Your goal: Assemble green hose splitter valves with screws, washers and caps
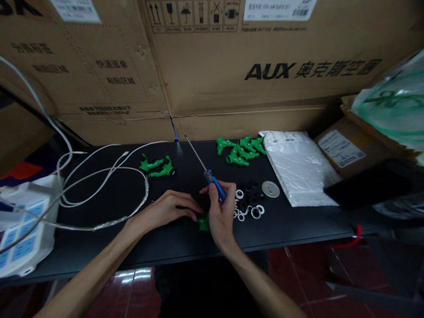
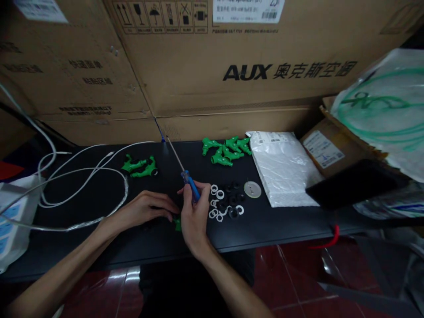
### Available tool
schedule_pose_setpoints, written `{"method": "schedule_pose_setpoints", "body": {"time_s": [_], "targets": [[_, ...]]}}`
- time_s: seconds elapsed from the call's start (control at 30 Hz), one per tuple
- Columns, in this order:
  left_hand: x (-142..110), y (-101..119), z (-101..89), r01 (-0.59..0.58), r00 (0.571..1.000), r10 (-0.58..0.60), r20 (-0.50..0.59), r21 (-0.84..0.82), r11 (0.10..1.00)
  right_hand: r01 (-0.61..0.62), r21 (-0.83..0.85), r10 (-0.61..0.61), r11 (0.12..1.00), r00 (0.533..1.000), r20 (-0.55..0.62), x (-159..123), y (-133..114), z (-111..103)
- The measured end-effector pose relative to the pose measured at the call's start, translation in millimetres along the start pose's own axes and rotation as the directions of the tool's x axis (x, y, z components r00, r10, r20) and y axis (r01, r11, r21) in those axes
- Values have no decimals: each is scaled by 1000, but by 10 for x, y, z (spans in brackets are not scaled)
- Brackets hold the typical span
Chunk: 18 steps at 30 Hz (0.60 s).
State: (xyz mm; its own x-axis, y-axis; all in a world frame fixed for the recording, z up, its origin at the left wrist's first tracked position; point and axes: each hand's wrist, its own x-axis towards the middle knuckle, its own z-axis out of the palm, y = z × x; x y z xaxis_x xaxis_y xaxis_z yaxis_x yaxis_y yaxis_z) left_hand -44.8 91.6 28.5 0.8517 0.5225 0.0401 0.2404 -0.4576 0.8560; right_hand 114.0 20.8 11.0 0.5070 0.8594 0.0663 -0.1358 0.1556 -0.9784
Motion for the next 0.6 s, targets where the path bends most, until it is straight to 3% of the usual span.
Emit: {"method": "schedule_pose_setpoints", "body": {"time_s": [0.23, 0.47, 0.6], "targets": [[-66, 69, 5, 4, 1000, -5, 11, 84, 996, 15, -167, -18, 986, 1000, -18, -105, 102, 95], [-4, 10, -96, 35, 998, -36, 56, 19, 999, 25, -300, -35, 954, 999, -29, -94, 149, 79], [17, 65, -147, -21, 994, 15, 110, 57, 998, 33, -341, -49, 940, 998, -38, -100, 152, 83]]}}
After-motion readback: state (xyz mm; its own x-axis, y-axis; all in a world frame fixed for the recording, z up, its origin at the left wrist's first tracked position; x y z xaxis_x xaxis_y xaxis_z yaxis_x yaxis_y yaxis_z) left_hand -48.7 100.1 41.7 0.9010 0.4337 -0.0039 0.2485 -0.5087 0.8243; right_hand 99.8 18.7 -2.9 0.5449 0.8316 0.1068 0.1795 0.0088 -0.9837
